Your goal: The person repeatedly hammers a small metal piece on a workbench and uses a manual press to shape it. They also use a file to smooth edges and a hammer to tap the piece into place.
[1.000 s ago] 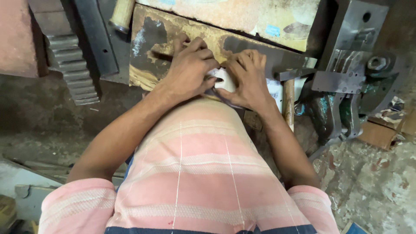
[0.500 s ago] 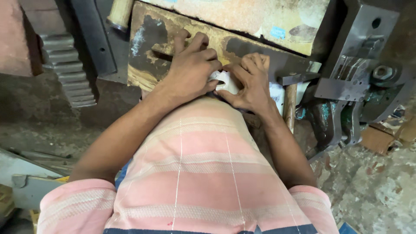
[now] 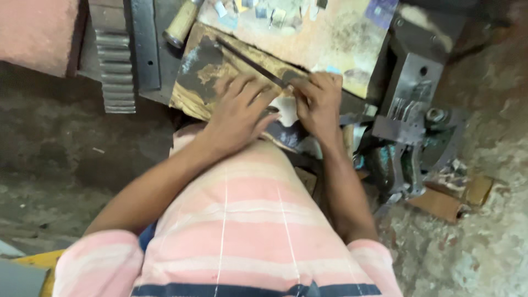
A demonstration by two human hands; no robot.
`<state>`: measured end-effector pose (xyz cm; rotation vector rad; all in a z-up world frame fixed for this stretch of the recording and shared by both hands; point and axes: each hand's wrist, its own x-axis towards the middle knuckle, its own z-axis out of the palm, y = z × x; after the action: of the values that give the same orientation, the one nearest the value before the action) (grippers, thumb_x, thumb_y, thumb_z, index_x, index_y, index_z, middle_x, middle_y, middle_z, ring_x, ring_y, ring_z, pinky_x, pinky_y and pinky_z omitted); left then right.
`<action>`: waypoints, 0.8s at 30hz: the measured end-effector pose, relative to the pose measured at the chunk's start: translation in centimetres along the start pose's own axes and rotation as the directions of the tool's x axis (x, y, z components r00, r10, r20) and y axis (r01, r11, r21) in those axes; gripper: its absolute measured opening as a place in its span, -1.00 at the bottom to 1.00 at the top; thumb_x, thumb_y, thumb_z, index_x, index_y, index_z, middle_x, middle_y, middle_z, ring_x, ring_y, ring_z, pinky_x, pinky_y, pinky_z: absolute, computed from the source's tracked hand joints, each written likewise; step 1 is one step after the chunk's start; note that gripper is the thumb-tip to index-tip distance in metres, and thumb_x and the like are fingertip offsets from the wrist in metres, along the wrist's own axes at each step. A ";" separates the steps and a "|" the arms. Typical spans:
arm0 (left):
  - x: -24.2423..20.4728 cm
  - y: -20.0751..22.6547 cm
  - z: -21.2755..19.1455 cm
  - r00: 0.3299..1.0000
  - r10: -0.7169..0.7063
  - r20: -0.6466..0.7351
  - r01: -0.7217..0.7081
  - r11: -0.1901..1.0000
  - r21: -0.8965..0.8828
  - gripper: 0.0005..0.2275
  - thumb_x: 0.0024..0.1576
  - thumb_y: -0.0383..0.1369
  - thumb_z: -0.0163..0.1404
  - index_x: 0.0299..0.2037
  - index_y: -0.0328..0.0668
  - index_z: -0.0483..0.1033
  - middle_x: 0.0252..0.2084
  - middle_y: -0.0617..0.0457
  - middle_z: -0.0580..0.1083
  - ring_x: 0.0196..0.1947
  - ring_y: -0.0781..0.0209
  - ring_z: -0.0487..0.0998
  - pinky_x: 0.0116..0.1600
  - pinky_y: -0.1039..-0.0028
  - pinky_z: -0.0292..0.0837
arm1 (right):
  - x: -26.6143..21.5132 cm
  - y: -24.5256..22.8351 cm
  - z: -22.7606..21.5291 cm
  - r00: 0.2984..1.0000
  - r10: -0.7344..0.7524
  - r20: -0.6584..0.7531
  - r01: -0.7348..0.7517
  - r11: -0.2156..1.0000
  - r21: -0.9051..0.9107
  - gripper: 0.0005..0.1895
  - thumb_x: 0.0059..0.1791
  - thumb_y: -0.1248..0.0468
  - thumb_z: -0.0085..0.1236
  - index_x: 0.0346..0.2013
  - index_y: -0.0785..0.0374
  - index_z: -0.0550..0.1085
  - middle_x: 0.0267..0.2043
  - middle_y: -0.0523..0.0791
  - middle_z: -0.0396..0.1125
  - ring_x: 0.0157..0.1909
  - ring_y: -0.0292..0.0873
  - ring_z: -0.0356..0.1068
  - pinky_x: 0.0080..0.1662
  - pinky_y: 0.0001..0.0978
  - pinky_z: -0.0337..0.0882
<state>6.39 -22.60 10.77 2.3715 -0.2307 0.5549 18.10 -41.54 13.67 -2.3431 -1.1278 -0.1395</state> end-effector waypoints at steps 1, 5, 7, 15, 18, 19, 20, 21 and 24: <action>-0.4 0.4 -1.0 0.977 -0.210 0.038 0.213 0.964 -0.161 -0.62 0.14 -0.23 0.24 0.11 -0.20 0.52 0.01 -0.07 0.55 0.11 -0.02 0.43 0.22 0.09 0.25 | 0.0 -0.8 -0.3 0.998 0.030 -0.059 -0.028 0.999 0.039 -0.92 -0.03 0.36 0.35 -0.27 0.20 0.60 -0.33 -0.09 0.38 -0.20 -0.03 0.35 0.00 -0.16 0.21; -3.2 2.3 -3.7 0.803 -0.575 0.154 0.495 0.502 -0.709 -0.70 0.21 -0.44 0.14 0.12 -0.29 0.42 0.01 -0.01 0.56 -0.05 0.17 0.59 0.05 0.41 0.50 | -2.9 -5.1 0.2 0.991 0.127 -0.038 -0.097 0.889 0.447 -0.83 -0.10 0.50 0.12 -0.32 0.24 0.60 -0.26 -0.06 0.47 -0.17 -0.10 0.42 -0.07 -0.30 0.39; -4.3 2.9 -4.8 0.792 -0.602 0.102 0.399 0.385 -0.832 -0.74 0.28 -0.54 0.06 0.15 -0.37 0.37 0.04 -0.04 0.55 0.00 0.21 0.59 0.08 0.44 0.52 | -4.9 -6.8 1.4 0.992 0.110 0.060 -0.125 0.829 0.545 -0.86 -0.05 0.44 0.12 -0.23 0.26 0.58 -0.19 -0.03 0.47 -0.09 -0.08 0.46 0.02 -0.28 0.45; -9.0 -1.6 -14.0 0.725 -0.681 -0.102 0.427 0.561 -0.709 -0.71 0.39 -0.61 -0.01 0.24 -0.37 0.20 -0.06 -0.10 0.54 0.01 0.26 0.64 0.11 0.52 0.59 | -15.5 -1.9 2.1 0.880 0.378 -0.288 -0.473 0.753 -0.458 -0.31 0.00 0.26 0.20 0.38 0.45 0.27 0.34 0.18 0.24 0.37 0.25 0.19 0.41 0.03 0.17; -10.3 -6.3 -17.1 0.725 -0.683 -0.088 0.473 0.586 -0.658 -0.64 0.38 -0.58 0.07 0.29 -0.38 0.19 -0.09 -0.07 0.62 -0.02 0.29 0.67 0.11 0.53 0.57 | -18.1 -0.2 1.3 0.611 0.710 -0.349 -0.750 0.379 -0.541 -0.63 0.16 0.08 0.21 0.04 0.33 0.46 0.09 0.17 0.35 0.09 0.28 0.32 0.05 0.16 0.31; -10.5 -7.9 -17.8 0.762 -0.641 -0.090 0.483 0.656 -0.581 -0.58 0.34 -0.56 0.13 0.31 -0.37 0.19 -0.14 -0.08 0.63 -0.08 0.29 0.66 0.06 0.53 0.56 | -18.3 -0.2 0.7 0.705 0.640 -0.305 -0.671 0.465 -0.577 -0.64 0.20 0.08 0.21 0.01 0.35 0.44 0.02 0.16 0.35 0.01 0.27 0.36 -0.02 0.10 0.35; -10.5 -9.3 -18.2 0.798 -0.596 -0.087 0.483 0.720 -0.498 -0.52 0.30 -0.54 0.20 0.33 -0.36 0.20 -0.18 -0.08 0.63 -0.14 0.30 0.65 0.01 0.54 0.54 | -18.3 -0.9 0.7 0.789 0.559 -0.256 -0.581 0.542 -0.607 -0.64 0.24 0.09 0.21 -0.02 0.37 0.41 -0.05 0.15 0.36 -0.07 0.25 0.40 -0.10 0.04 0.40; -10.4 -10.5 -18.5 0.832 -0.550 -0.076 0.474 0.775 -0.419 -0.47 0.27 -0.52 0.26 0.34 -0.34 0.20 -0.23 -0.09 0.64 -0.20 0.30 0.65 -0.04 0.54 0.53 | -18.1 -2.2 0.7 0.682 0.676 -0.280 -0.718 0.545 -0.432 -0.68 0.26 0.10 0.14 -0.03 0.35 0.40 -0.14 0.10 0.36 -0.17 0.14 0.40 -0.16 -0.04 0.39; -9.4 -14.0 -18.3 0.910 -0.414 0.016 0.363 0.778 -0.514 -0.34 0.24 -0.46 0.28 0.41 -0.32 0.08 -0.15 -0.05 0.67 -0.19 0.35 0.71 -0.09 0.57 0.55 | -14.9 -7.9 1.0 0.465 0.858 -0.217 -0.841 0.505 0.195 -0.77 0.32 0.19 0.05 -0.02 0.33 0.36 -0.31 -0.03 0.34 -0.39 -0.15 0.35 -0.31 -0.24 0.37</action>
<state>-3.73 0.14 10.76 1.7946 0.1509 0.3509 2.45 -47.40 11.50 -2.4316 0.2881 -0.0651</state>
